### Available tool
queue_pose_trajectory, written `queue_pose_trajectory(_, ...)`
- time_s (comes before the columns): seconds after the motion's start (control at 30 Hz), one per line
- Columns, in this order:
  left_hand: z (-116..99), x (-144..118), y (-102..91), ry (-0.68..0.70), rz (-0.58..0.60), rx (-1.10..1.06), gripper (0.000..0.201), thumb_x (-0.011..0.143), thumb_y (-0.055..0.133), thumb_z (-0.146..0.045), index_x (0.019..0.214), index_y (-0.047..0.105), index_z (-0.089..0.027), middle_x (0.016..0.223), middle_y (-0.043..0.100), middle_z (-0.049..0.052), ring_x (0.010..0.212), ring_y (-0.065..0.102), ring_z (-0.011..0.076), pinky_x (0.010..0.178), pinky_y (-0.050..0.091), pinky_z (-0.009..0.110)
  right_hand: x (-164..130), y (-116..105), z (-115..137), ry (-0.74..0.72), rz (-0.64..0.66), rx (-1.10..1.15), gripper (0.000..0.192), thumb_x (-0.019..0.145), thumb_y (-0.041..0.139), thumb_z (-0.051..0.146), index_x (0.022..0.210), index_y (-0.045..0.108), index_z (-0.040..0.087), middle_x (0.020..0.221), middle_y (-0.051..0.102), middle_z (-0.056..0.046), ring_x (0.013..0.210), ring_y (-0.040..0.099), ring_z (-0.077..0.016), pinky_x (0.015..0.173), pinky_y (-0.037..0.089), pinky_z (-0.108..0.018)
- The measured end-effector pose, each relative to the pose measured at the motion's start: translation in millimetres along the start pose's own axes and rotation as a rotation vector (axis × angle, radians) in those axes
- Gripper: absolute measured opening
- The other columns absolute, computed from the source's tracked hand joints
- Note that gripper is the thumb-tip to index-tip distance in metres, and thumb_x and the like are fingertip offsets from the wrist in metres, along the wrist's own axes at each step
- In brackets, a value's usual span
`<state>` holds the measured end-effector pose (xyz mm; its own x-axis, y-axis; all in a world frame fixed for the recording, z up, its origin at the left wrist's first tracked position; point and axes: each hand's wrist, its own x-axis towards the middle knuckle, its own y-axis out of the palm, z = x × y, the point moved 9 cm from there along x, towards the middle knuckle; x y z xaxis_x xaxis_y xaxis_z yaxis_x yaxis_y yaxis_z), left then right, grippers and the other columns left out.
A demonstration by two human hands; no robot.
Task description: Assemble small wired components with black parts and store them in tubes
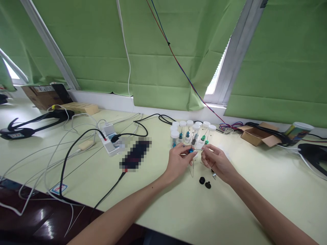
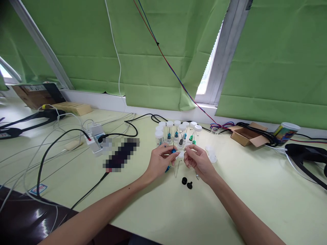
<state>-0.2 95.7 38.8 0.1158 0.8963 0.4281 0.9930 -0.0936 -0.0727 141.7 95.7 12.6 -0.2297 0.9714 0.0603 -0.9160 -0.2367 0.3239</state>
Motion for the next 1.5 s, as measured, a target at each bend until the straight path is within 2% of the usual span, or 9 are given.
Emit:
queue_pose_trajectory(0.17,4.7,1.6,-4.8,-0.052,-0.047,-0.023,0.022,0.077,0.070,-0.037,0.084,0.071,-0.016,0.076,0.054,0.000,0.047,0.055,0.0074,0.050,0.051,0.024,-0.1,-2.8,7.2,-0.075,-0.011,0.003,0.029,0.078,0.075,0.039,0.097,0.064,0.020,0.081,0.062,-0.002,0.056,0.048,-0.0096,0.052,0.041,-0.025)
queue_pose_trajectory(0.3,8.2,2.3,-6.3,-0.069,-0.054,0.018,0.019,0.078,0.069,-0.034,0.083,0.069,-0.016,0.060,0.056,-0.003,0.047,0.055,0.0105,0.055,0.050,0.027,0.6,-5.4,8.5,-0.116,-0.024,-0.016,0.026,0.077,0.076,0.036,0.097,0.068,0.021,0.081,0.062,-0.002,0.058,0.050,-0.0095,0.052,0.042,-0.024)
queue_pose_trajectory(0.4,8.8,1.6,-4.6,-0.067,-0.035,0.042,0.019,0.080,0.067,-0.035,0.085,0.070,-0.017,0.057,0.058,-0.002,0.049,0.055,0.0119,0.056,0.050,0.028,1.1,-6.1,9.3,-0.146,-0.032,-0.050,0.025,0.077,0.076,0.036,0.096,0.069,0.021,0.080,0.063,-0.002,0.058,0.052,-0.0098,0.051,0.042,-0.025)
queue_pose_trajectory(0.53,9.5,0.8,-4.2,-0.060,-0.034,0.041,0.021,0.080,0.067,-0.037,0.087,0.071,-0.017,0.059,0.059,-0.001,0.050,0.054,0.0121,0.054,0.051,0.028,0.9,-6.9,11.2,-0.174,-0.056,-0.091,0.024,0.076,0.076,0.039,0.090,0.070,0.020,0.078,0.063,-0.003,0.056,0.052,-0.0108,0.050,0.043,-0.026)
queue_pose_trajectory(0.77,6.2,0.7,-4.4,-0.046,-0.045,0.018,0.022,0.076,0.071,-0.037,0.086,0.071,-0.016,0.077,0.053,-0.001,0.045,0.055,0.0069,0.048,0.052,0.024,0.3,-7.8,13.0,-0.191,-0.069,-0.113,0.021,0.079,0.074,0.039,0.080,0.067,0.019,0.073,0.061,-0.001,0.055,0.052,-0.0105,0.050,0.041,-0.026)
queue_pose_trajectory(0.97,3.1,-0.9,-1.0,-0.015,-0.020,0.044,0.021,0.078,0.070,-0.035,0.086,0.072,-0.016,0.079,0.050,-0.001,0.044,0.053,0.0047,0.047,0.052,0.023,-0.6,-9.2,13.2,-0.173,-0.092,-0.121,0.029,0.078,0.073,0.044,0.071,0.062,0.018,0.065,0.058,0.001,0.052,0.050,-0.0103,0.048,0.040,-0.025)
queue_pose_trajectory(1.27,-1.4,-3.1,3.7,0.051,0.015,0.033,0.022,0.078,0.070,-0.036,0.088,0.073,-0.016,0.078,0.048,-0.001,0.052,0.051,0.0059,0.047,0.056,0.022,0.3,-12.1,8.0,-0.129,-0.109,-0.105,0.035,0.082,0.070,0.045,0.065,0.055,0.018,0.059,0.054,0.002,0.046,0.044,-0.0085,0.044,0.032,-0.023)
queue_pose_trajectory(1.5,-3.1,-4.0,4.6,0.066,0.032,0.060,0.022,0.079,0.069,-0.037,0.089,0.074,-0.018,0.081,0.051,0.001,0.053,0.051,0.0064,0.047,0.057,0.022,1.4,-9.1,3.5,-0.090,-0.080,-0.062,0.041,0.081,0.070,0.045,0.058,0.049,0.018,0.051,0.041,0.006,0.040,0.040,-0.0079,0.042,0.027,-0.024)
